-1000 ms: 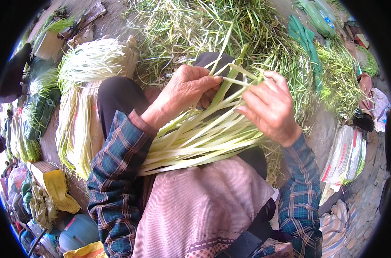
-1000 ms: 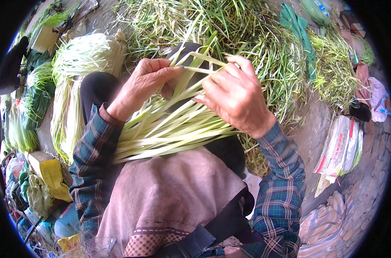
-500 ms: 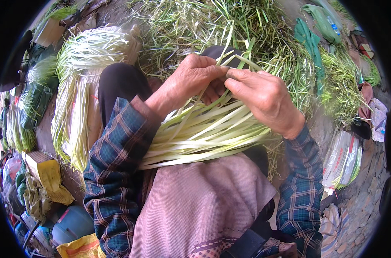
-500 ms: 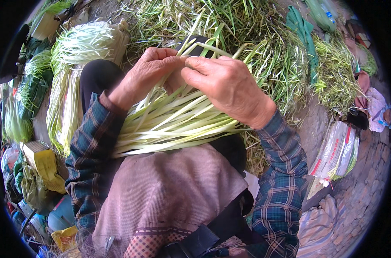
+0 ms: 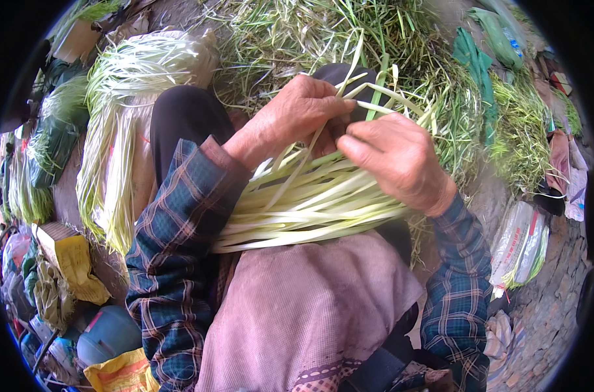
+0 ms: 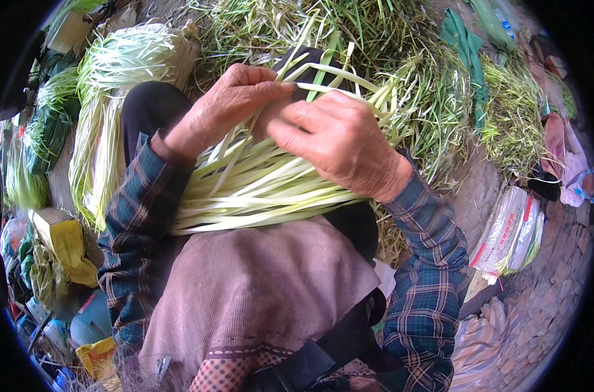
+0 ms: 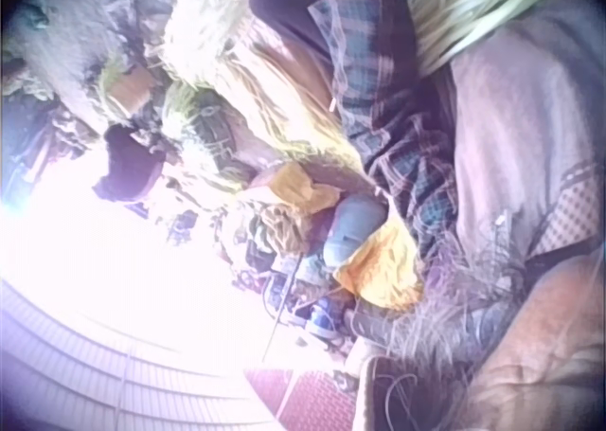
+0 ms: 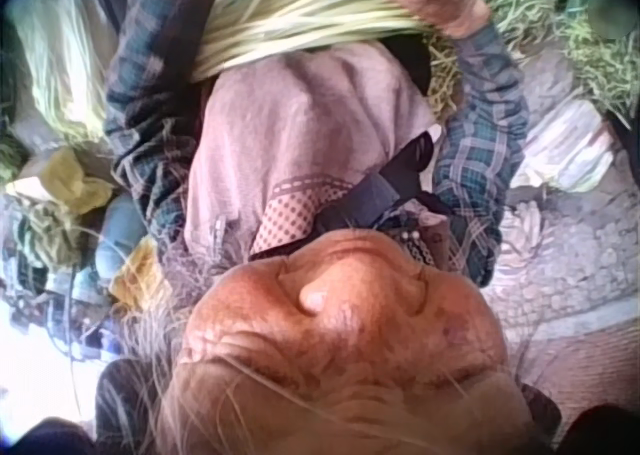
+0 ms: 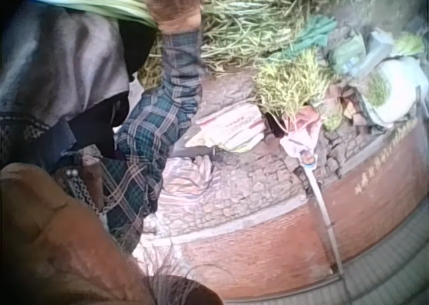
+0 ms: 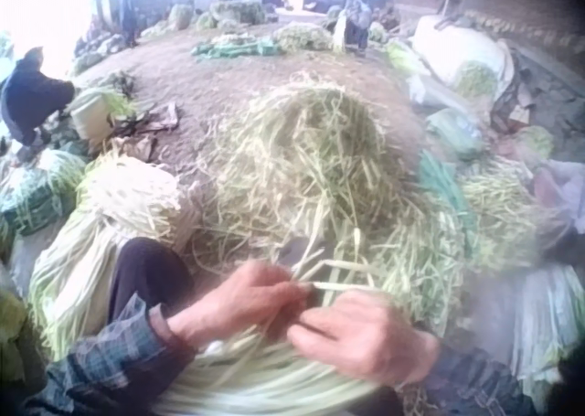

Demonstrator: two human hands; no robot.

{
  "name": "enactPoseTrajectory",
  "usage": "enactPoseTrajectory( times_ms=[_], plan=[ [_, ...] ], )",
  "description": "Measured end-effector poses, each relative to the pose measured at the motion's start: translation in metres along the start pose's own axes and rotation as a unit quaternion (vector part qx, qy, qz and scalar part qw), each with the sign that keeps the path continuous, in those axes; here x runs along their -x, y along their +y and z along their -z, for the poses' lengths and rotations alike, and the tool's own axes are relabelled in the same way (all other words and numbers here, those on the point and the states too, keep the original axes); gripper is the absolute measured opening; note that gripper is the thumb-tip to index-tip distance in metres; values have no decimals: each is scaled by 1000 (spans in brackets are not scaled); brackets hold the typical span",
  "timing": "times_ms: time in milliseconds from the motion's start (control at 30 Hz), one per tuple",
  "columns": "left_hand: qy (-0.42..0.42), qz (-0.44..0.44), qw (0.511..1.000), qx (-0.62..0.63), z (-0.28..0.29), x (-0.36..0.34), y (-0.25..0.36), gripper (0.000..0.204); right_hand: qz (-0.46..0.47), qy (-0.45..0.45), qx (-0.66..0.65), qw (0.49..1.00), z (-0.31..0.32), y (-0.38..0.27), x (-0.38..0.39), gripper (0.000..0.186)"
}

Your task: The person sits on the ground and processes long, pale plant stalks by hand. They gather stalks, align them, and tie them into bundles using thin strips, then place the finished bundles aside.

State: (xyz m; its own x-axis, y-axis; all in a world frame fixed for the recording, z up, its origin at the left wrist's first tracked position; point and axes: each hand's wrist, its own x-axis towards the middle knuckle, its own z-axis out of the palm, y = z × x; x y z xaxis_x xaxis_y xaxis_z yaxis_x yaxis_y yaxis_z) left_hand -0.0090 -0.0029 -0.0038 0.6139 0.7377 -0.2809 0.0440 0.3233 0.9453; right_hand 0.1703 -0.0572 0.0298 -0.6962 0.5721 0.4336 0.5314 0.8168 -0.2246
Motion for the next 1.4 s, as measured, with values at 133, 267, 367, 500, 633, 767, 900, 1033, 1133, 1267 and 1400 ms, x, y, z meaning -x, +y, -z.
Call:
enactPoseTrajectory(
  times_ms=[133, 267, 367, 500, 633, 767, 900, 1033, 1133, 1267, 1400],
  plan=[
    [14, -5, 1000, -7, -5, 2, -1, 26, -1, -16, 0, 1000, -1, -3, 2, 18],
    [16, -31, 998, -51, -10, 8, 1, 26, -166, 93, -133, 973, -7, -3, 10, 12],
    [23, -3, 998, -58, -16, 11, 1, 27, -357, 220, -345, 840, -5, 5, 22, 16],
    [51, -65, 990, -116, -17, 11, 2, 26, -346, 347, -418, 765, 27, 37, 49, 19],
    [76, -99, 969, -213, -19, 14, 3, 26, -316, 436, -446, 715, 103, 101, 88, 17],
    [87, -112, 949, -282, -25, 17, 6, 32, -363, 446, -34, 817, 138, 153, 121, 30],
    [92, -125, 930, -332, -30, 19, 7, 36, -550, 196, 161, 796, 109, 131, 123, 47],
    [102, -129, 926, -339, -36, 18, 6, 35, -343, 185, -7, 921, 44, 72, 94, 20],
    [83, -97, 938, -322, -35, 17, 10, 33, -229, 118, 51, 965, 24, 41, 72, 25],
    [15, -86, 941, -328, -30, 20, 17, 30, -187, 144, 50, 970, 23, 21, 63, 30],
    [11, -98, 935, -342, -30, 20, 17, 24, -211, 162, 88, 960, 28, 18, 63, 33]
  ],
)
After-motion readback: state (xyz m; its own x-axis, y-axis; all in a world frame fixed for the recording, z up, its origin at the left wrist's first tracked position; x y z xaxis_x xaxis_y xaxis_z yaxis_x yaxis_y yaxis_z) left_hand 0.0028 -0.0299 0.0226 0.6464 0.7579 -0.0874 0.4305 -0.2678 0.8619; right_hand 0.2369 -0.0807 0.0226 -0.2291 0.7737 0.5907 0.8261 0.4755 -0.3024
